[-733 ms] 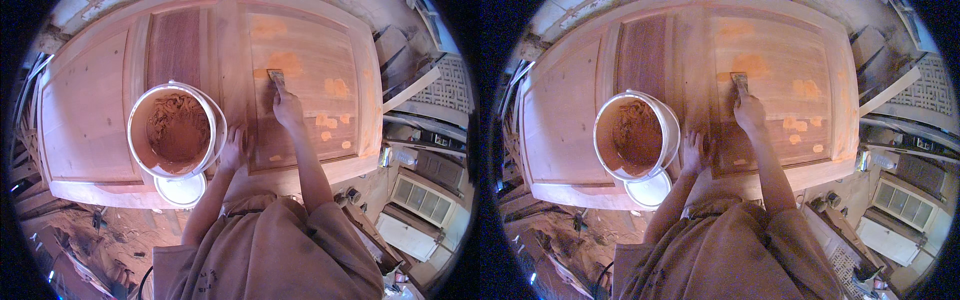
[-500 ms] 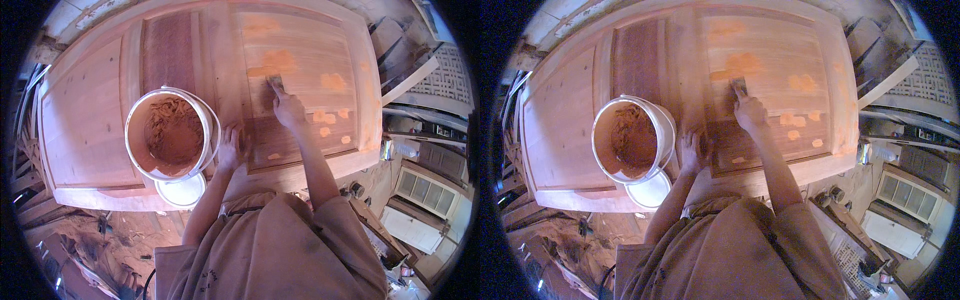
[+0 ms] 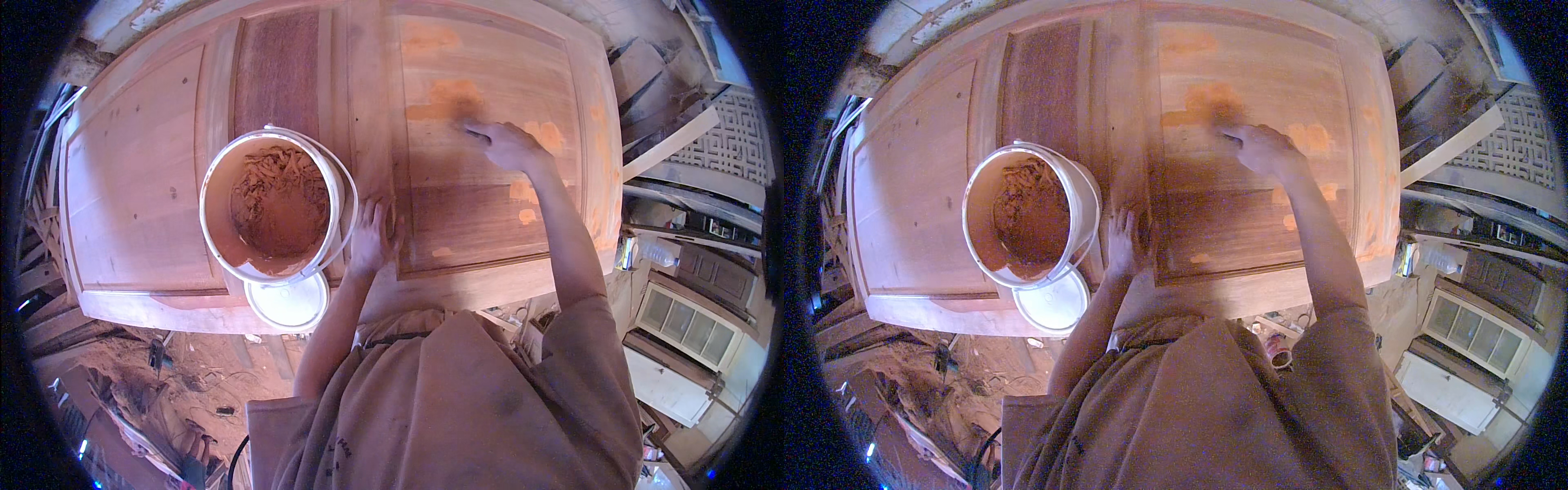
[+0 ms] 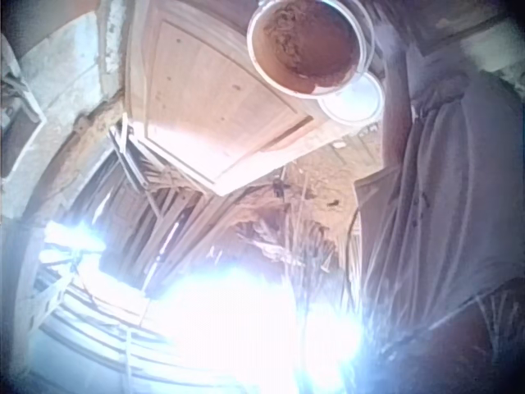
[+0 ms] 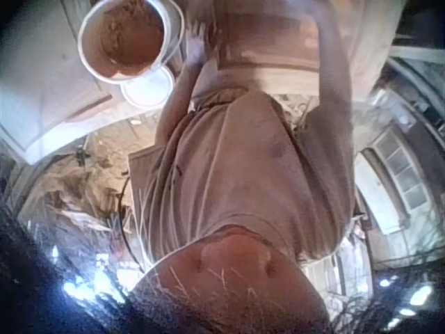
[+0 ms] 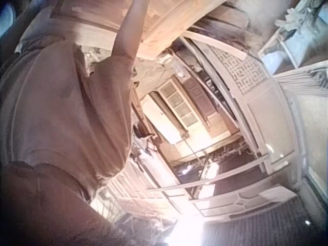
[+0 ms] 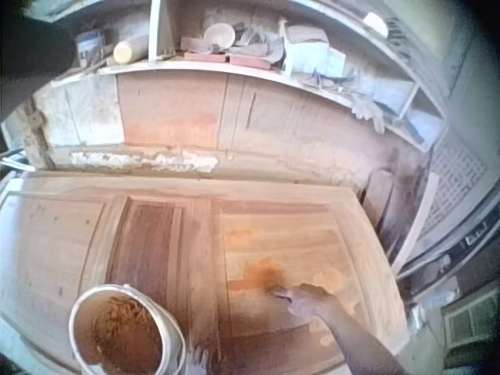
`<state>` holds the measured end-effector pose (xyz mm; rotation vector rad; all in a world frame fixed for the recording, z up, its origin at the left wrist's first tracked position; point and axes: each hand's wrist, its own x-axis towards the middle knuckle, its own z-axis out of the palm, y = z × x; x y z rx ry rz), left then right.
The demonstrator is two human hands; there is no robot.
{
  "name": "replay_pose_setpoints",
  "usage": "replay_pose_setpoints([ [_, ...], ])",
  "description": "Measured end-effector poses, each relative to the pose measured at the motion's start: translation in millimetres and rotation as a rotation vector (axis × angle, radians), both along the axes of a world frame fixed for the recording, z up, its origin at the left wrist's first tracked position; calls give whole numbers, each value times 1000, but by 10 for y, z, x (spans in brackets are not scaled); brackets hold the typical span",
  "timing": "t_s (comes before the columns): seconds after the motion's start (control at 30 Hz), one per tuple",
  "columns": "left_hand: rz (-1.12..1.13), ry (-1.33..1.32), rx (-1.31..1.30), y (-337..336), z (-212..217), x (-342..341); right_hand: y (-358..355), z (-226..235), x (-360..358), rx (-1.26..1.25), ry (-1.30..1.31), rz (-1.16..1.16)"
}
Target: The person applies wood filler to a wooden door using a putty knife, mixing the substance in a bucket and adding water from a bottle.
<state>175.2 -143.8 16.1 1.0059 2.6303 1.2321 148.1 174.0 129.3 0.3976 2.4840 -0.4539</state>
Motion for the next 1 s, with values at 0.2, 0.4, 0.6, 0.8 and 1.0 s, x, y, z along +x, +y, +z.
replay_pose_setpoints([
  [0.2, -15, -57, -16, 26, -3, -26, -343, -389, 257, 169, 250, -310],
  [0.4, -37, -31, -28, 12, -39, -58, -562, -653, 496, 236, 277, -339],
  [0.6, -8, 80, -43, 9, -61, -28, -206, -481, 431, 141, 398, -338],
  [0.8, 13, 14, -45, 52, 21, -23, -354, -722, 618, 223, 360, -334],
  [1.0, 0, 63, -43, 3, -58, -25, -22, 23, 470, 14, 183, -206],
])
